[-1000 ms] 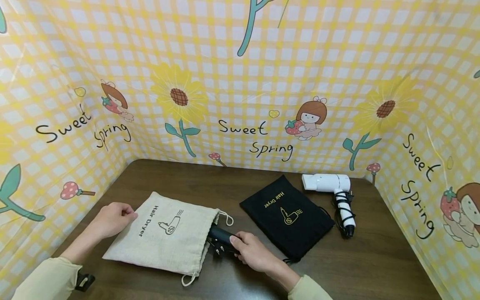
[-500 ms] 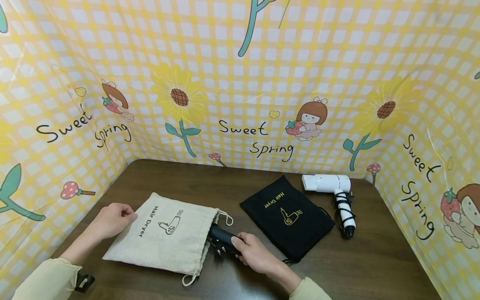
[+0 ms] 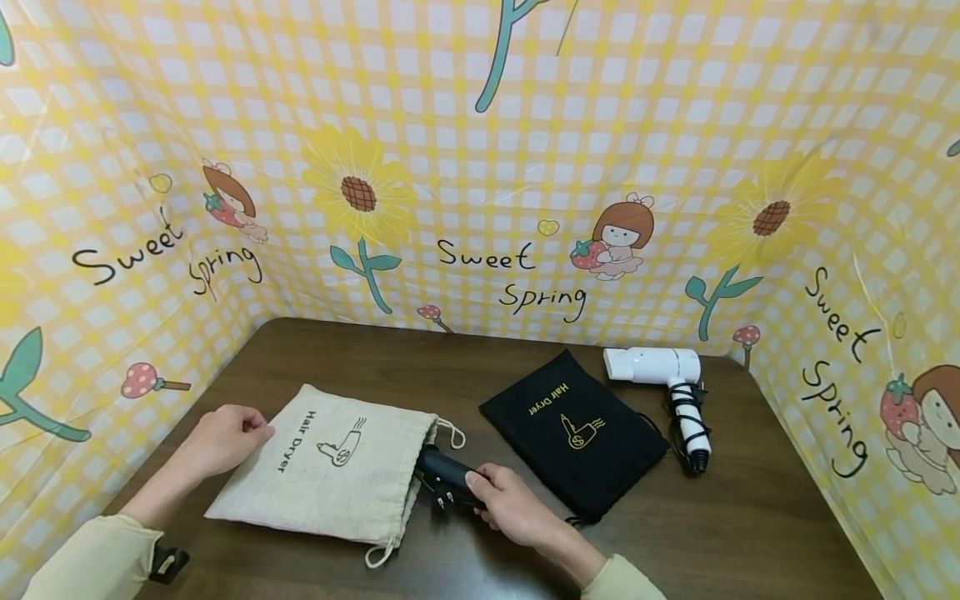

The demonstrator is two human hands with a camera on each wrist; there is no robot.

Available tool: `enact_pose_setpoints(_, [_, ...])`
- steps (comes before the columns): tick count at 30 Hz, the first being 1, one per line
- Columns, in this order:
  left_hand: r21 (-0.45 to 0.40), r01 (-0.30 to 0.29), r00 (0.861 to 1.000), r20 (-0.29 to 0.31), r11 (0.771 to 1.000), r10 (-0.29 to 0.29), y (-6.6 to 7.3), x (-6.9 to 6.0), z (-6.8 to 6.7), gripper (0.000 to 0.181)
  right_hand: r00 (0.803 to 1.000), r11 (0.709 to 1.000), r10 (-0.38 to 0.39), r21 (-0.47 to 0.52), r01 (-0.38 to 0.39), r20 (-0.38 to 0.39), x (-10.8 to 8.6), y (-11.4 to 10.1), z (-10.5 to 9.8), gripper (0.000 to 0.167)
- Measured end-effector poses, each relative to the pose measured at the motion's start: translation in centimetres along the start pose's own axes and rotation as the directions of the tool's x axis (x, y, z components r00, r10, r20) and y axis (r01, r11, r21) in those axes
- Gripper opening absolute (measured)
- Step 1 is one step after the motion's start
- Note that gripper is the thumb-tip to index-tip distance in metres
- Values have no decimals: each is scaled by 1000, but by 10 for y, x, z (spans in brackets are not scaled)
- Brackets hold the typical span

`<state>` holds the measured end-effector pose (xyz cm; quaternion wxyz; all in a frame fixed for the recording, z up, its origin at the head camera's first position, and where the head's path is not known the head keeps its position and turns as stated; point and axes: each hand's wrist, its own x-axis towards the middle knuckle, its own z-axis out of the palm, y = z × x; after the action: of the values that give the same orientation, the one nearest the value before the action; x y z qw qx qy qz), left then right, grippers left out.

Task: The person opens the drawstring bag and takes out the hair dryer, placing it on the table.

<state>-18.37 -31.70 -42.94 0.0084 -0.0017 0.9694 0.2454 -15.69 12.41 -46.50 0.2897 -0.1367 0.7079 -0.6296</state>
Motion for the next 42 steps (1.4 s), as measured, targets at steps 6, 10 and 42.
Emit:
enact_pose_setpoints(6, [3, 2, 1000, -1, 1000, -2, 3, 0, -3, 24, 1000, 1000, -15, 22, 16, -5, 0, 1, -1, 34])
enact_pose_setpoints(10, [8, 1, 1000, -3, 1000, -1, 4, 1, -4, 24, 1000, 1000, -19, 17, 20, -10, 0, 2, -2, 35])
enact_pose_setpoints(42, [7, 22, 1000, 12, 1000, -22, -2, 1, -4, 21, 1000, 1000, -20, 23, 20, 24, -4, 8, -8, 42])
